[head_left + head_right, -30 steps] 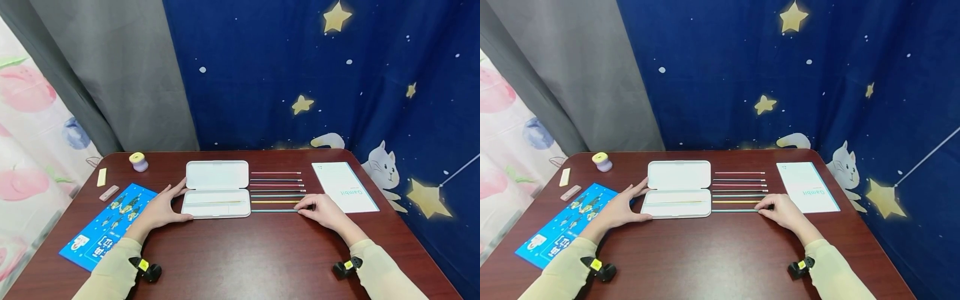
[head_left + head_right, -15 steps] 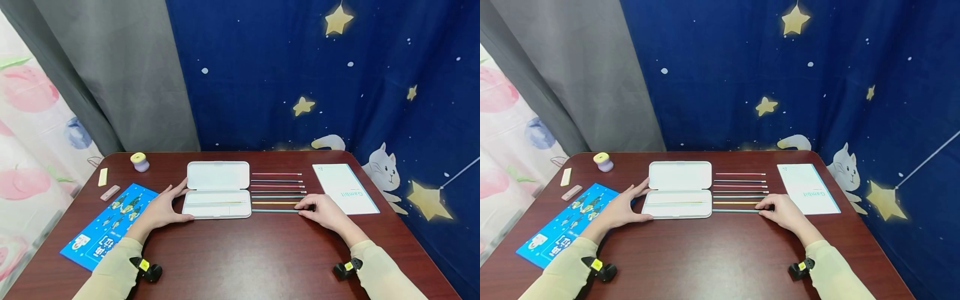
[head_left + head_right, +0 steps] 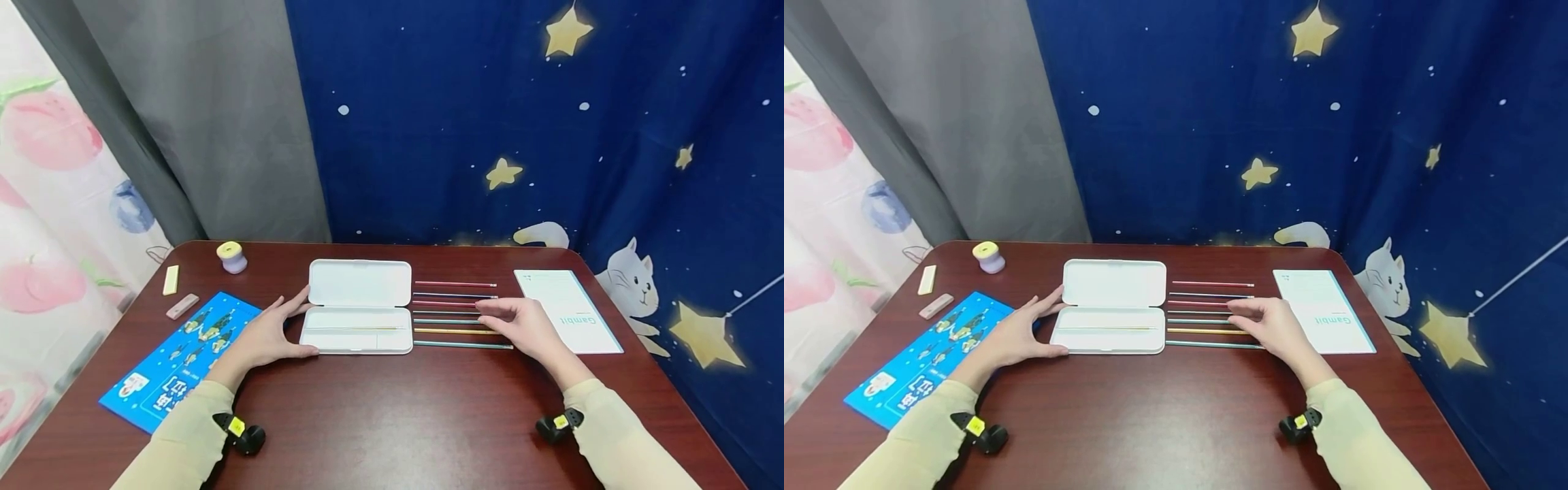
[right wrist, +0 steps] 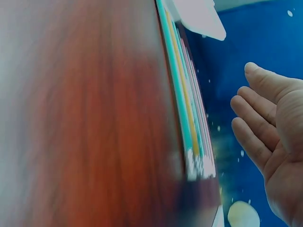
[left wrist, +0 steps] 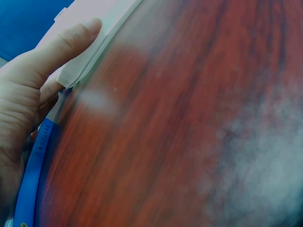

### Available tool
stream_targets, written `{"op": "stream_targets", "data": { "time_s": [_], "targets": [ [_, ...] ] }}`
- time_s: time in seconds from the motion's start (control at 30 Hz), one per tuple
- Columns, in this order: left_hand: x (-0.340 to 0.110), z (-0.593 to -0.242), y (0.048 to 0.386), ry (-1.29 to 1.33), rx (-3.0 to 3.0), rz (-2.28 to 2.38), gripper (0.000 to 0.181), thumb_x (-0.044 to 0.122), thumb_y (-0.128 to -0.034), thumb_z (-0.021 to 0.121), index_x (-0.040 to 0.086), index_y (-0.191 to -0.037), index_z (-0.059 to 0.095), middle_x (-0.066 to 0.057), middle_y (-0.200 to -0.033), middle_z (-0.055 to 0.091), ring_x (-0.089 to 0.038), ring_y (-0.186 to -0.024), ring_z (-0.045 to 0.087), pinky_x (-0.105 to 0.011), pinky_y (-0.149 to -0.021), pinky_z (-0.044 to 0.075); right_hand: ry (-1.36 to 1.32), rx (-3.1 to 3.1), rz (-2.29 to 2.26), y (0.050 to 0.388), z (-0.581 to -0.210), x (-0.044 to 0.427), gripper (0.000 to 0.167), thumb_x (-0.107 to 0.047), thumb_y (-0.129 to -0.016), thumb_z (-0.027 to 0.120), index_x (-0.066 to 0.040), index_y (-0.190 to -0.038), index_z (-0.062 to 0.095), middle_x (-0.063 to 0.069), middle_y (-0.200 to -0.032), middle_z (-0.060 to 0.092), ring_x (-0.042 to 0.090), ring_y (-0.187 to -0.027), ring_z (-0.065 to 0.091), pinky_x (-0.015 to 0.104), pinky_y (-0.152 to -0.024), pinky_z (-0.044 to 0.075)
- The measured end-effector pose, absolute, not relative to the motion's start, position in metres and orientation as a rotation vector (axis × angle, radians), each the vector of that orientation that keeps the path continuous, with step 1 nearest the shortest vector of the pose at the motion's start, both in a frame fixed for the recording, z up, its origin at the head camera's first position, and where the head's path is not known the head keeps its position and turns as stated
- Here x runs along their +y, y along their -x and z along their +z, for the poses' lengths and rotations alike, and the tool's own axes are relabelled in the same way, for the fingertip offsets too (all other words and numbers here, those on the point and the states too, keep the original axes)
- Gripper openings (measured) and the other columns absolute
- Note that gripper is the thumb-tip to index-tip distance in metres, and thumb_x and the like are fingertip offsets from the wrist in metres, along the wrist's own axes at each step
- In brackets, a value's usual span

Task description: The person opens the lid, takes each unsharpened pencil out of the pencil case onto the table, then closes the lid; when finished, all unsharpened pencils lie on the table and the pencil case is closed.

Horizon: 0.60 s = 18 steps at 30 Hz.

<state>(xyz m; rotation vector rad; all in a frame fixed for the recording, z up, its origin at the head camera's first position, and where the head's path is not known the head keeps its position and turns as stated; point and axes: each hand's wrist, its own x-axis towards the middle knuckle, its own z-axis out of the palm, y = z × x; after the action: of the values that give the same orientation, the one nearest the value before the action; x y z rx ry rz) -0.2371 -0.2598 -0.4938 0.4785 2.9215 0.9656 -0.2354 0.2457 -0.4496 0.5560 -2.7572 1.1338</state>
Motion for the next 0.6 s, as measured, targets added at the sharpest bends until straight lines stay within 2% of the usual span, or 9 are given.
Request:
{"op": "stream_targets", "data": {
  "time_s": [0.23, 0.47, 0.6],
  "targets": [
    [-0.259, -0.494, 0.236, -0.489, 2.920, 0.977, 0.125, 0.072, -0.0709, 0.085, 0.033, -0.169, 0.017, 0.004, -0.154, 0.056, -0.049, -0.156, 0.016, -0.075, -0.116, 0.024, -0.686, -2.737, 1.190, 0.247, -0.441, 0.203, 0.030, -0.022, -0.093, 0.082, -0.016, -0.123, 0.080, 0.002, -0.117, 0.078, 0.016, -0.103, 0.076, 0.031, -0.084, 0.063],
    [-0.259, -0.496, 0.236, -0.470, 2.920, 0.973, 0.125, 0.073, -0.0700, 0.085, 0.036, -0.168, 0.017, 0.005, -0.155, 0.055, -0.049, -0.156, 0.016, -0.076, -0.116, 0.024, -0.774, -2.757, 1.212, 0.256, -0.440, 0.172, 0.028, -0.015, -0.093, 0.081, -0.011, -0.121, 0.079, 0.002, -0.113, 0.079, 0.015, -0.103, 0.076, 0.033, -0.086, 0.062],
    [-0.260, -0.495, 0.237, -0.474, 2.917, 0.970, 0.125, 0.073, -0.0697, 0.085, 0.037, -0.168, 0.016, 0.006, -0.154, 0.055, -0.048, -0.157, 0.016, -0.075, -0.117, 0.024, -0.818, -2.776, 1.195, 0.262, -0.445, 0.155, 0.027, -0.016, -0.093, 0.081, -0.010, -0.120, 0.080, 0.001, -0.111, 0.079, 0.013, -0.101, 0.076, 0.033, -0.086, 0.063]
  ]
}}
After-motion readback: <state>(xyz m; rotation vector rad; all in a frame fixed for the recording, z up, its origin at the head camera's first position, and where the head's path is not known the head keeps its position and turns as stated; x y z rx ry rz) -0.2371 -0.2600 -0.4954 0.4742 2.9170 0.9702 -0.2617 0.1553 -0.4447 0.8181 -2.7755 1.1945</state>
